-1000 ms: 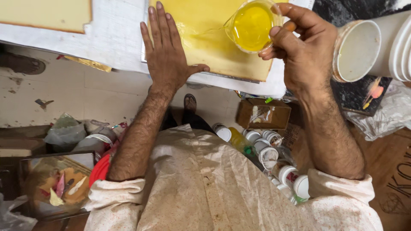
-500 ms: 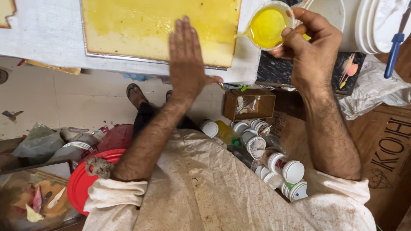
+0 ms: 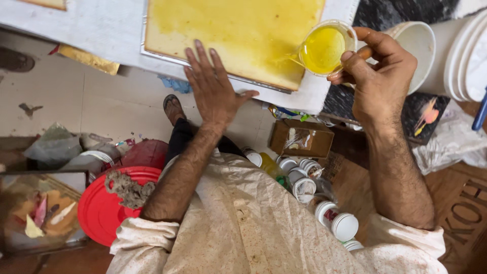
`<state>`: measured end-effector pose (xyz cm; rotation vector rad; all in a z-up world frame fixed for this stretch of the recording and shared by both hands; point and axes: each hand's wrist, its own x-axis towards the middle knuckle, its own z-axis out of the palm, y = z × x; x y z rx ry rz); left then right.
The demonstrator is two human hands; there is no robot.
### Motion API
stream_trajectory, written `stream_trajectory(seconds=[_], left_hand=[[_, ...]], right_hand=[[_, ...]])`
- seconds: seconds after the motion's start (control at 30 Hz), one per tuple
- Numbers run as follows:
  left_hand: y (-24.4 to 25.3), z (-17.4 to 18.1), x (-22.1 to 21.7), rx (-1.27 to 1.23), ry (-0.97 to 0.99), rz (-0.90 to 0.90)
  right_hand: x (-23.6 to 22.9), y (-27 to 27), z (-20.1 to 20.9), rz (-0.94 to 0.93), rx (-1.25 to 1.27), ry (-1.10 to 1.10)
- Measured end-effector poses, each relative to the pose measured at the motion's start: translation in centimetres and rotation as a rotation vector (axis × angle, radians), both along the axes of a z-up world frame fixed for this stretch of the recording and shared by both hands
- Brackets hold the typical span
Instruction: The person places a rectangular board on a table and pours a yellow liquid from a plastic cup onto it, spreading the liquid with their hand. They repeat this process on a second board.
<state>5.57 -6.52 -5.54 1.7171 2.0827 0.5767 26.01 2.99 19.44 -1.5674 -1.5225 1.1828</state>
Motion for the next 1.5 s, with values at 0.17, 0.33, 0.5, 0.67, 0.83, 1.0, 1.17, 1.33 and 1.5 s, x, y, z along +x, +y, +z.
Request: stream_trajectory(seconds=[0.17, 0.33, 0.5, 0.67, 0.83, 1.0, 1.17, 1.33, 1.5], left_hand=[[0.2, -0.8, -4.3, 0.264, -0.001, 0.214], [2.0, -0.7, -8.7, 0.34, 0.072, 0.247], [3.2, -0.5, -12.7, -0.015, -0.108, 0.032], [3.6, -1.4, -12.5, 0.118, -0.078, 0.094], [3.2, -1.8, -8.3, 0.289, -0.074, 0.347], [2.8, -0.9, -3.2, 0.368, -0.162, 0.446], [2.8, -0.6, 1.9, 0.366, -0.207, 0.478], [2.8, -0.8, 6.9, 0.391, -0.182, 0.496], [2.6, -1.0, 12.8, 0.321, -0.23, 0.524]], right_hand=[[-5.1, 1.3, 0.2, 0.11, 0.0, 0.051], [-10.2, 2.5, 0.7, 0.192, -0.009, 0.062], [-14.1, 3.2, 1.6, 0.274, 0.02, 0.049], [-16.0, 3.6, 1.5, 0.333, 0.056, 0.07], [-15.2, 3.3, 1.4, 0.35, 0.083, 0.034], [-12.4, 2.4, 1.2, 0.341, 0.094, -0.002], [-7.3, 1.9, 0.4, 0.302, 0.09, -0.022], [-1.9, 1.6, -0.4, 0.352, 0.162, -0.05], [2.5, 0.9, -0.7, 0.19, 0.12, -0.156]])
